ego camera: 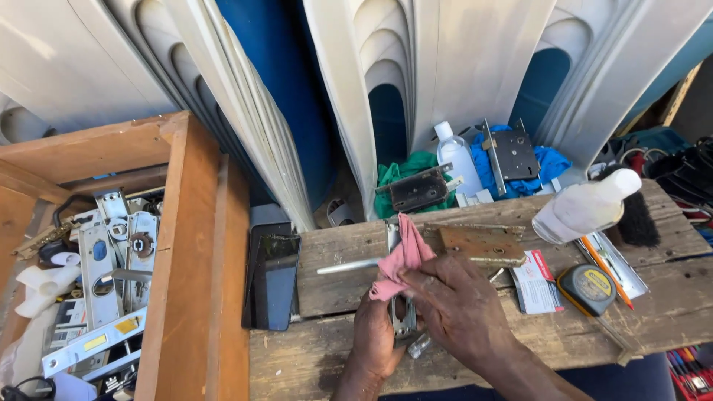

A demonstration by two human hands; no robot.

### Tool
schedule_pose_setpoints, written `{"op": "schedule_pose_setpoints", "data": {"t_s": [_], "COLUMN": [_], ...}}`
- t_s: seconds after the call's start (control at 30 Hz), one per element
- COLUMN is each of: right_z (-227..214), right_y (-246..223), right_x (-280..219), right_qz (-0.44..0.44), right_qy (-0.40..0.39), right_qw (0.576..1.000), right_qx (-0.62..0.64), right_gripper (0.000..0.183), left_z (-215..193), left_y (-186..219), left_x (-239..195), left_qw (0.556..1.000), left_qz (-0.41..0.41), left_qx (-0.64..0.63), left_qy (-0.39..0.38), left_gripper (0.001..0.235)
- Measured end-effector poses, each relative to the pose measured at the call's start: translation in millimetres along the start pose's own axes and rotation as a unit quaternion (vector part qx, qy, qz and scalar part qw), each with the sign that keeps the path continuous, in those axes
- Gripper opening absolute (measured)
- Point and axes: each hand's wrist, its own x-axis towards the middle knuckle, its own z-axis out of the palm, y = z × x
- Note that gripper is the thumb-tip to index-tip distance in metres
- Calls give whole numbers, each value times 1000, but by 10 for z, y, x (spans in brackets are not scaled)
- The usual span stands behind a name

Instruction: Cleaning and lubricating a metal door handle mechanism using a liquid cleaner and a cloth.

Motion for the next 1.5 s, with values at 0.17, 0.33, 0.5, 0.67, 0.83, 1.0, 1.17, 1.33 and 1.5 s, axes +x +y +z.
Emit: {"op": "schedule_pose_setpoints", "data": {"t_s": [0.17, 0.33, 0.5, 0.67, 0.83, 1.0, 1.17, 1.33, 1.5], "right_z": [-516, -873, -62, 2, -305, -255, -8, -651, -314], "right_y": [-68, 183, -175, -432, -251, -413, -480, -705, -333], "right_x": [816, 600, 23, -30, 127, 330, 85, 580, 561], "right_qz": [182, 353, 333, 227, 282, 348, 68, 564, 253], "right_qy": [84, 183, -2, -63, -228, -86, -88, -150, -106], "right_qw": [866, 731, 922, 966, 904, 919, 979, 737, 953], "right_qx": [458, 555, 197, 103, 227, 162, 171, 340, 129], "right_gripper": [45, 19, 23, 23, 13, 15, 24, 7, 42], "left_z": [104, 44, 349, 302, 304, 343, 326, -24, 15], "left_y": [165, 158, 381, 309, 205, 264, 271, 152, 75], "left_x": [-117, -23, -207, -198, -116, -170, 21, -46, 38], "left_qw": [993, 991, 986, 996, 998, 994, 996, 987, 999], "left_qz": [-25, -18, 36, 9, -53, -17, -53, 34, 25], "left_qx": [49, -42, 10, -33, -22, 94, 43, -2, 18], "left_qy": [-105, -125, -165, -79, -23, 57, 57, -155, -30], "left_gripper": [69, 74, 73, 68, 73, 48, 50, 78, 47]}}
